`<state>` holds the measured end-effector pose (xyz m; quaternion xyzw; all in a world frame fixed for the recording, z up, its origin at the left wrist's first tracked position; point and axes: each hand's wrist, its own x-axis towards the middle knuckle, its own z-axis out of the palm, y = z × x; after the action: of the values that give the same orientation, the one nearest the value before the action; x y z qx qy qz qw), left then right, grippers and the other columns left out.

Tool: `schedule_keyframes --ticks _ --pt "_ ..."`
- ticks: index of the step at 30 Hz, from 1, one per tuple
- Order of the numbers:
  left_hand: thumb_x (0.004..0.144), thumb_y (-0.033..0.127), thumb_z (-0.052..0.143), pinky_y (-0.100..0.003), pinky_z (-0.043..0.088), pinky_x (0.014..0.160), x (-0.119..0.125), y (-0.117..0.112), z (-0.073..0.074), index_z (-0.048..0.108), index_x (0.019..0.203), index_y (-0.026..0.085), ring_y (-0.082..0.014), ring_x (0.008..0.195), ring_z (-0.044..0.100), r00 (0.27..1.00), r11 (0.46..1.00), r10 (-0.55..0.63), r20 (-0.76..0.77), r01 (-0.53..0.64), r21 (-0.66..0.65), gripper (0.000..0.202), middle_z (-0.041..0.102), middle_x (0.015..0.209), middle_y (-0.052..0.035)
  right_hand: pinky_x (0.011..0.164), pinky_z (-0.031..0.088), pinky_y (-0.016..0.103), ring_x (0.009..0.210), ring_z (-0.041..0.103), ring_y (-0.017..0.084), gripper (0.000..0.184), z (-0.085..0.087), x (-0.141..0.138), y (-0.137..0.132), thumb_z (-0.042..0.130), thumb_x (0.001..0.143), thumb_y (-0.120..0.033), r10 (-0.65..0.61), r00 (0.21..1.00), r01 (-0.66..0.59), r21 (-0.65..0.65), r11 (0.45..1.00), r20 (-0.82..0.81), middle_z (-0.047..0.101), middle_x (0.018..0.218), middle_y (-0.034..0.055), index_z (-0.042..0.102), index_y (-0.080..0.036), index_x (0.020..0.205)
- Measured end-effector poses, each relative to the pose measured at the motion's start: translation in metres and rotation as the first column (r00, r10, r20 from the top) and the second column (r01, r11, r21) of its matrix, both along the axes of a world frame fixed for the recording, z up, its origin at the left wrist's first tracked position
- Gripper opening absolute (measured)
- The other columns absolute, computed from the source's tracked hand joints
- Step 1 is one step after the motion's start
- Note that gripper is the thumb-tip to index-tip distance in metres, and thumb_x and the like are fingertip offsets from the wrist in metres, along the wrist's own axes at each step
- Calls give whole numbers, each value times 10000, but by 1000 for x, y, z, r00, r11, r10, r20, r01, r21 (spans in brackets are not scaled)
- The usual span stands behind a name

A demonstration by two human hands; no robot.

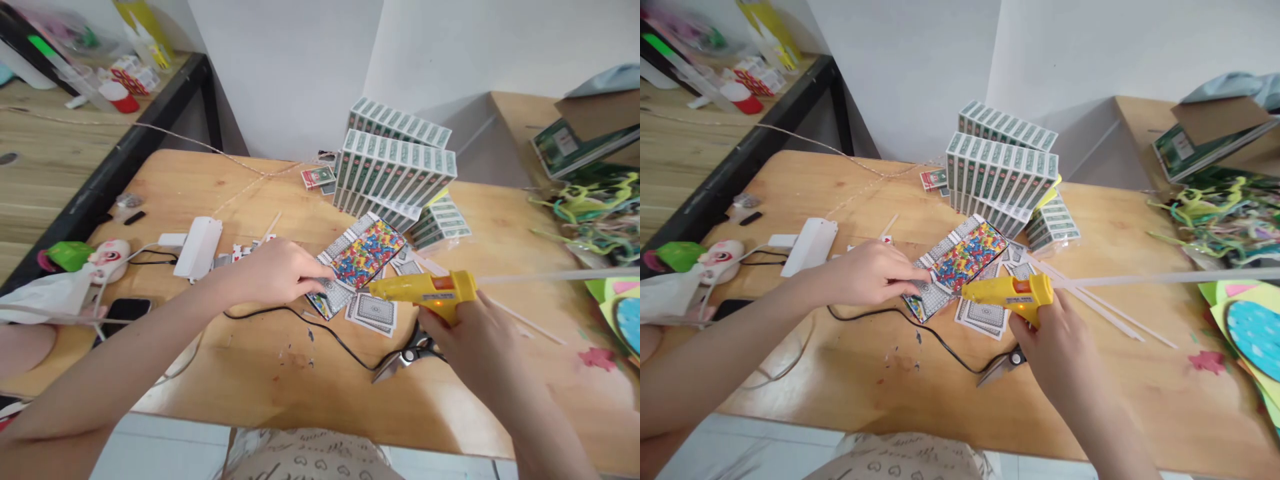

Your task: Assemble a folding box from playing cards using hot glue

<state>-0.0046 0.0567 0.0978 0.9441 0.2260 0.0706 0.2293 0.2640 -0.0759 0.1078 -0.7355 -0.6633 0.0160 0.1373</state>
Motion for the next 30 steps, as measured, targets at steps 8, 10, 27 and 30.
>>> schedule_keyframes --ticks 8,10,27,30 --pt "872 301 583 -255 429 703 1 -1 6 717 1022 304 -148 740 676 1000 1000 7 -28 -7 31 202 755 821 22 381 294 276 398 458 172 282 -7 16 -7 589 698 -450 -208 975 196 -135 971 -81 469 459 0 472 -242 549" --pt "874 305 575 -257 431 700 1 -1 5 721 998 309 -150 731 673 1000 999 4 -7 -3 49 191 751 797 23 358 295 274 369 446 164 331 -11 19 -10 621 661 -482 -297 941 268 -181 946 -159 469 422 -1 464 -241 497" --pt "899 266 533 -281 421 619 -17 -28 5 683 963 195 -186 682 675 999 971 41 11 -42 233 178 724 724 -22 414 362 224 464 498 123 345 -48 5 24 725 619 -472 -487 409 409 -322 854 -772 587 536 7 628 -146 677" --pt "904 259 524 -284 412 596 -15 -29 6 680 949 183 -186 650 663 999 972 31 11 -33 234 179 709 697 -24 444 383 224 501 532 126 316 -48 -2 47 696 657 -453 -364 413 391 -199 899 -835 614 596 12 648 -151 739"
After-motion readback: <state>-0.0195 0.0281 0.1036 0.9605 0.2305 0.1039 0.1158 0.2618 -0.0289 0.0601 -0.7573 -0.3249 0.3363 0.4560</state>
